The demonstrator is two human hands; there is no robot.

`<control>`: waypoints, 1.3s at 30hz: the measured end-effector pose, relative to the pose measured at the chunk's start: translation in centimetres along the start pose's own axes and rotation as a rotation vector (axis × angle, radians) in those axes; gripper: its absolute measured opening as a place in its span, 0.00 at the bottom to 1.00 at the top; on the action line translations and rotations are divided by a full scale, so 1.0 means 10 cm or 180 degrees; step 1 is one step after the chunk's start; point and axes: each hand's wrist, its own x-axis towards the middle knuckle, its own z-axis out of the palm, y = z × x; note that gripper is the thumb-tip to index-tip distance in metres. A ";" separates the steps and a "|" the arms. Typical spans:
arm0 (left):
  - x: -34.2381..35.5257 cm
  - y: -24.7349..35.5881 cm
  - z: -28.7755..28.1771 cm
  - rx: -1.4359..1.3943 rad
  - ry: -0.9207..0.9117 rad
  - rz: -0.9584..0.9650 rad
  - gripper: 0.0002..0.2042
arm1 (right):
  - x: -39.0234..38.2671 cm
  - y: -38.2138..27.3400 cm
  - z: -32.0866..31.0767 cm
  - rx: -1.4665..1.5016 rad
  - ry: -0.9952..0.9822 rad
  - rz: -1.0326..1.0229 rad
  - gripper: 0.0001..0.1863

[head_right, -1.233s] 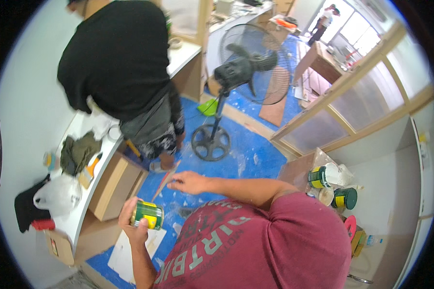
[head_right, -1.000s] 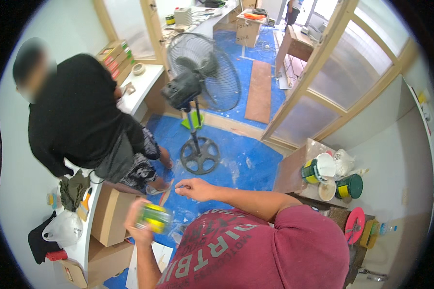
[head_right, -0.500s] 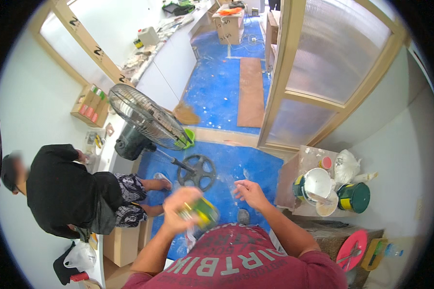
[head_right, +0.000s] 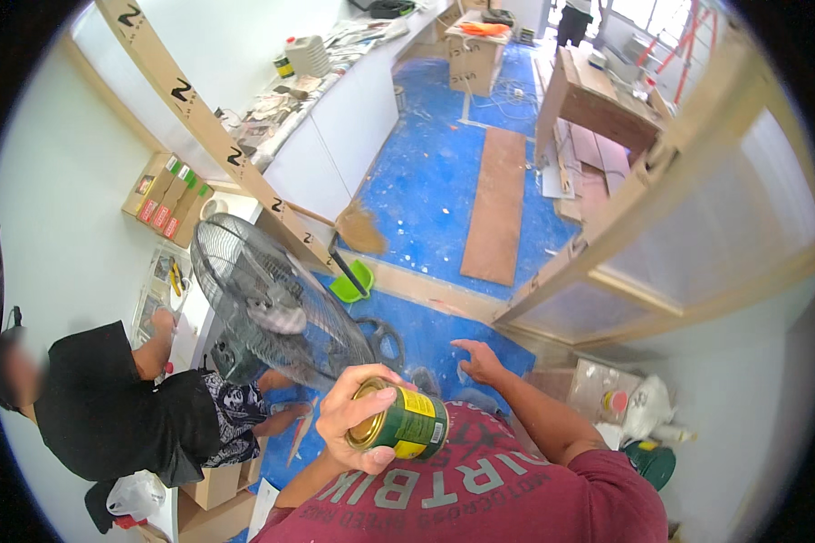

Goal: The person sits on the floor and handles several paint cans, then stands to move around a cluttered room. They open a yellow paint can and use a stick to scoop yellow paint into a white bucket, stirring the mixture with the stick.

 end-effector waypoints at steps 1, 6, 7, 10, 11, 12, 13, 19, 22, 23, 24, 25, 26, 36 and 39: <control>0.16 -0.05 -0.03 0.0002 0.0082 -0.0016 0.29 | 0.18 0.07 -0.06 0.0104 -0.0299 0.0295 0.16; 0.80 -0.13 -0.29 0.0643 0.0286 -0.0167 0.29 | 1.17 0.99 -0.32 -0.0801 -0.1274 0.0984 0.19; 0.87 -0.14 -0.34 0.0870 0.0318 -0.0310 0.30 | 1.36 1.07 -0.46 -0.1156 -0.1506 0.0540 0.17; 1.11 -0.20 -0.28 0.1369 0.0744 -0.0569 0.32 | 2.03 1.70 -0.60 -0.1305 -0.1827 0.0845 0.15; 1.21 -0.22 -0.21 0.1506 0.0936 -0.0777 0.32 | 2.26 1.68 -0.61 -0.1491 -0.1903 0.0670 0.16; 1.31 -0.27 -0.11 0.1635 0.1133 -0.0987 0.32 | 2.51 1.69 -0.68 -0.1565 -0.1996 0.0596 0.16; 1.40 -0.36 0.02 0.1674 0.1473 -0.1033 0.32 | 2.76 1.64 -0.73 -0.1608 -0.2141 0.0491 0.17; 2.14 -1.37 0.48 0.1779 0.2611 -0.1137 0.34 | 4.82 1.31 -1.03 -0.0920 -0.2026 0.0767 0.18; 2.55 -1.86 0.47 0.1850 0.2678 -0.1172 0.30 | 5.58 0.90 -1.25 -0.1187 -0.2126 0.0513 0.15; 2.76 -2.03 0.42 0.1733 0.2600 -0.1247 0.28 | 5.76 1.03 -1.27 -0.1132 -0.1846 0.0213 0.15; 2.89 -2.24 0.40 0.1463 0.2571 -0.1236 0.28 | 5.91 1.17 -1.32 -0.1068 -0.1551 -0.0075 0.15; 3.06 -2.43 0.35 0.1341 0.2483 -0.1290 0.28 | 6.07 1.31 -1.35 -0.0987 -0.1245 -0.0369 0.15; 3.19 -2.62 0.31 0.1224 0.2432 -0.1360 0.27 | 6.17 1.34 -1.39 -0.0953 -0.1360 -0.0289 0.17; 5.07 -4.88 -0.91 0.0029 0.1568 -0.1669 0.25 | 6.41 3.53 -2.19 -0.0768 -0.2004 0.0558 0.15; 5.68 -5.57 -1.46 0.0116 0.1368 -0.1771 0.33 | 6.63 3.46 -2.76 -0.2520 -0.2724 -0.0631 0.13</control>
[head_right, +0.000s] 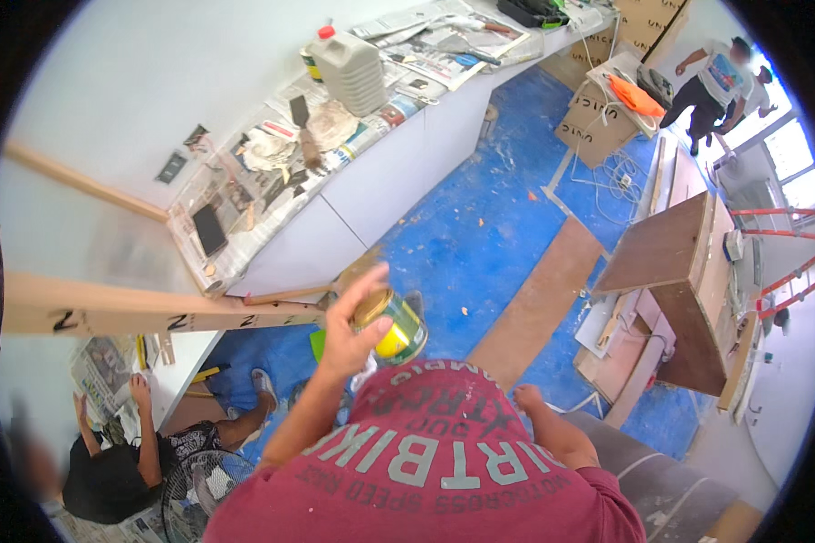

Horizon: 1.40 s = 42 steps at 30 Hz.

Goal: The person sits on the floor and handles several paint cans, then stands to move around a cluttered room. They open a yellow paint can and use a stick to scoop yellow paint into a white bucket, stirring the mixture with the stick.

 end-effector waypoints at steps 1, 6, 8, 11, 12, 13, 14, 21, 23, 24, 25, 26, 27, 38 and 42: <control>0.29 0.06 0.01 -0.0145 -0.0078 -0.0105 0.36 | -0.12 0.07 -0.14 -0.0299 -0.0075 -0.0027 0.12; 1.69 0.30 0.03 -0.0480 -0.0211 -0.0100 0.48 | 0.44 0.27 -1.49 0.3429 0.0837 0.2538 0.12; 2.07 0.27 0.04 -0.0666 -0.0027 -0.0103 0.50 | 1.05 0.33 -2.35 0.3929 0.1325 0.2350 0.13; 2.45 0.13 -0.02 -0.0587 0.0141 -0.0152 0.48 | 2.09 0.21 -4.29 0.2628 0.2035 0.1469 0.20; 2.56 0.08 -0.03 -0.0526 0.0239 -0.0219 0.48 | 2.37 0.23 -4.89 0.2505 0.2311 0.1186 0.20; 2.64 0.02 -0.06 -0.0461 0.0373 -0.0276 0.47 | 2.66 0.22 -5.52 0.2361 0.2567 0.0881 0.20; 2.71 -0.06 -0.09 -0.0406 0.0514 -0.0328 0.47 | 2.93 0.23 -6.11 0.2194 0.2818 0.0594 0.20; 2.94 -0.29 0.12 -0.1001 0.2215 -0.0712 0.39 | 4.72 0.71 -8.84 0.0574 0.3440 -0.0244 0.28; 2.89 -0.20 0.31 -0.0924 0.2644 -0.0907 0.36 | 5.13 0.79 -9.15 0.0174 0.3049 -0.0189 0.31; 2.89 -0.17 0.39 -0.0895 0.2830 -0.1001 0.34 | 5.29 0.85 -9.25 -0.0017 0.2801 -0.0152 0.33; 2.82 -0.14 0.50 -0.0862 0.2947 -0.1092 0.34 | 5.39 0.88 -9.27 -0.0219 0.2523 -0.0127 0.34; 2.78 -0.15 0.62 -0.0858 0.3050 -0.1169 0.34 | 5.44 0.90 -9.31 -0.0030 0.2441 -0.0109 0.35; 2.76 -0.16 0.72 -0.0855 0.3137 -0.1248 0.34 | 5.46 0.92 -9.32 0.0159 0.2359 -0.0074 0.37; 1.97 -0.32 1.25 -0.0479 0.3858 -0.1141 0.32 | 4.36 -0.25 -8.97 0.3333 0.2857 -0.1329 0.16; 1.37 -0.33 1.22 -0.0493 0.3913 -0.0846 0.26 | 3.76 -1.20 -8.57 0.3350 0.2390 -0.2395 0.09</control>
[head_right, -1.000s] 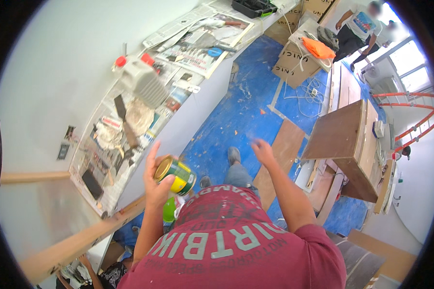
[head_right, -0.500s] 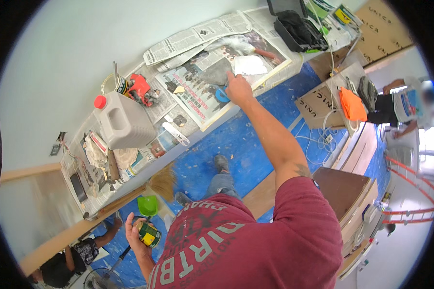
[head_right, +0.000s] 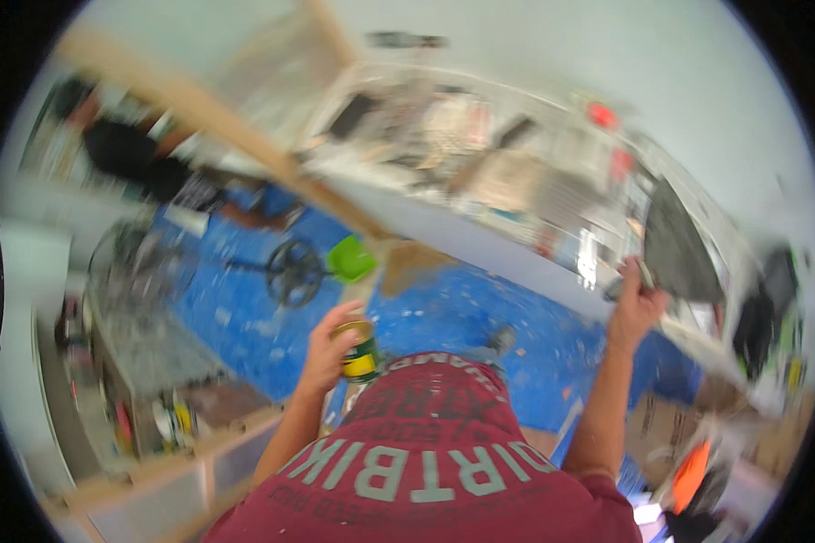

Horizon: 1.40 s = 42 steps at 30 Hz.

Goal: The person sits on the floor and handles several paint cans, then stands to move around a cluttered room. They open a yellow paint can and use a stick to scoop yellow paint into a white bucket, stirring the mixture with the stick.

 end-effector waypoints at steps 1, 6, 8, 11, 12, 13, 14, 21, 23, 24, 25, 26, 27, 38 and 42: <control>-0.12 0.00 -0.19 -0.0169 0.0079 0.0058 0.28 | -0.21 -0.15 0.31 -0.0059 -0.0466 -0.0123 0.09; -0.92 -0.36 -1.44 -0.0940 0.1030 0.0267 0.27 | -1.61 -0.64 1.93 0.0376 -0.2512 0.0365 0.09; -1.26 -0.52 -1.91 -0.1074 0.1550 0.0381 0.26 | -2.31 -0.73 2.49 0.0351 -0.3256 0.0466 0.09; -1.72 -0.69 -2.57 -0.1617 0.2344 0.0531 0.24 | -3.22 -1.04 3.23 -0.0112 -0.4283 0.0545 0.10; -1.84 -0.73 -2.78 -0.1570 0.2722 0.0616 0.22 | -3.51 -1.15 3.53 -0.0041 -0.4588 0.0516 0.10; -1.97 -0.77 -3.00 -0.1643 0.3022 0.0640 0.22 | -3.80 -1.25 3.78 -0.0003 -0.4891 0.0496 0.11; -2.08 -0.80 -3.20 -0.1713 0.3316 0.0659 0.21 | -4.05 -1.32 4.02 0.0030 -0.5187 0.0479 0.12; -2.58 -1.06 -4.33 -0.2232 0.4942 0.0805 0.21 | -5.86 -2.02 6.12 0.0764 -0.6907 0.0067 0.16; -2.63 -1.05 -4.54 -0.2475 0.5197 0.0818 0.21 | -6.57 -2.21 6.62 0.1218 -0.7162 0.0101 0.16; -2.67 -1.04 -4.64 -0.2415 0.5310 0.0892 0.21 | -6.95 -2.27 6.88 0.1487 -0.7483 0.0404 0.18; -2.70 -0.98 -4.75 -0.2299 0.5446 0.0943 0.21 | -7.33 -2.40 7.11 0.1774 -0.7768 0.0725 0.19; -2.72 -0.92 -4.85 -0.2201 0.5598 0.0989 0.21 | -7.72 -2.62 7.25 0.1956 -0.7741 0.1111 0.20; -2.73 -0.85 -4.95 -0.2122 0.5745 0.1059 0.22 | -8.09 -2.86 7.37 0.2117 -0.7707 0.1467 0.20; -3.15 -1.26 -6.59 -0.2316 0.6784 0.1076 0.27 | -11.05 -4.77 8.96 0.1635 -0.7887 0.2274 0.23; -3.48 -1.26 -7.66 -0.2070 0.6918 0.0734 0.29 | -11.81 -4.74 9.63 0.1011 -0.8687 0.0775 0.24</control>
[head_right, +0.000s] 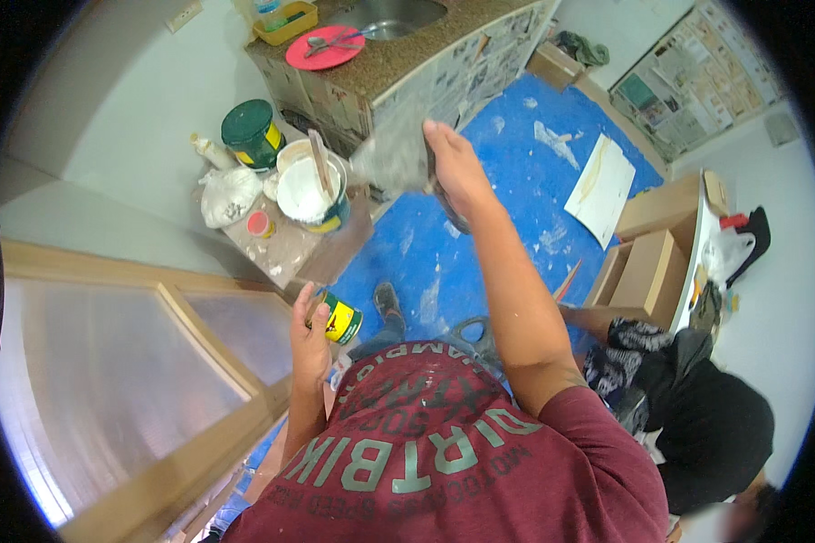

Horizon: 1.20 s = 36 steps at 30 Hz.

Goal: The person sits on the floor and handles several paint cans, then stands to move around a cluttered room. They open a yellow paint can and use a stick to scoop yellow paint into a white bucket, stirring the mixture with the stick.

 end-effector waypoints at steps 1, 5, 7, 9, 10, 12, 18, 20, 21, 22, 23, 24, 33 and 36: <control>0.22 0.16 0.11 -0.0061 -0.0058 0.0046 0.29 | 0.12 -0.02 -0.02 -0.0315 0.0009 0.0023 0.24; 1.08 0.63 0.43 0.0163 -0.0182 0.0418 0.32 | 0.76 0.11 -0.40 -0.2003 -0.0588 0.0486 0.28; 1.52 0.83 0.59 0.0554 -0.0155 0.0640 0.38 | 1.10 0.17 -0.51 -0.2181 -0.0748 0.0324 0.29; 1.99 0.97 0.78 0.1327 -0.0097 0.1016 0.41 | 1.44 0.09 -0.57 -0.2449 -0.0955 0.0226 0.29; 2.25 1.00 0.87 0.1565 0.0055 0.1267 0.44 | 1.62 0.00 -0.55 -0.2608 -0.1096 0.0208 0.30; 2.78 1.10 1.16 0.1966 0.0163 0.1683 0.41 | 2.00 -0.09 -0.54 -0.2883 -0.1368 0.0125 0.30; 4.29 1.11 2.02 0.2297 0.0466 0.2125 0.38 | 3.15 -0.31 -0.51 -0.3413 -0.2059 -0.0357 0.31; 4.56 1.11 2.26 0.2361 0.0592 0.2065 0.37 | 3.43 -0.32 -0.55 -0.3549 -0.2177 -0.0622 0.30; 4.71 1.11 2.33 0.2448 0.0608 0.2044 0.38 | 3.59 -0.35 -0.55 -0.3630 -0.2111 -0.0727 0.30; 4.83 1.08 2.39 0.2535 0.0618 0.2015 0.38 | 3.74 -0.38 -0.55 -0.3710 -0.2045 -0.0824 0.29; 4.91 1.04 2.43 0.2621 0.0627 0.1986 0.39 | 3.84 -0.40 -0.57 -0.3789 -0.1979 -0.0922 0.29; 4.92 0.98 2.47 0.2677 0.0663 0.1878 0.40 | 3.90 -0.39 -0.59 -0.3922 -0.1995 -0.0948 0.29; 4.96 1.11 2.53 0.2778 0.0248 0.1779 0.43 | 4.29 -0.46 -0.55 -0.4512 -0.2120 -0.1316 0.27; 4.98 1.10 2.48 0.2545 0.0104 0.1437 0.41 | 4.35 -0.53 -0.49 -0.4561 -0.2157 -0.1495 0.26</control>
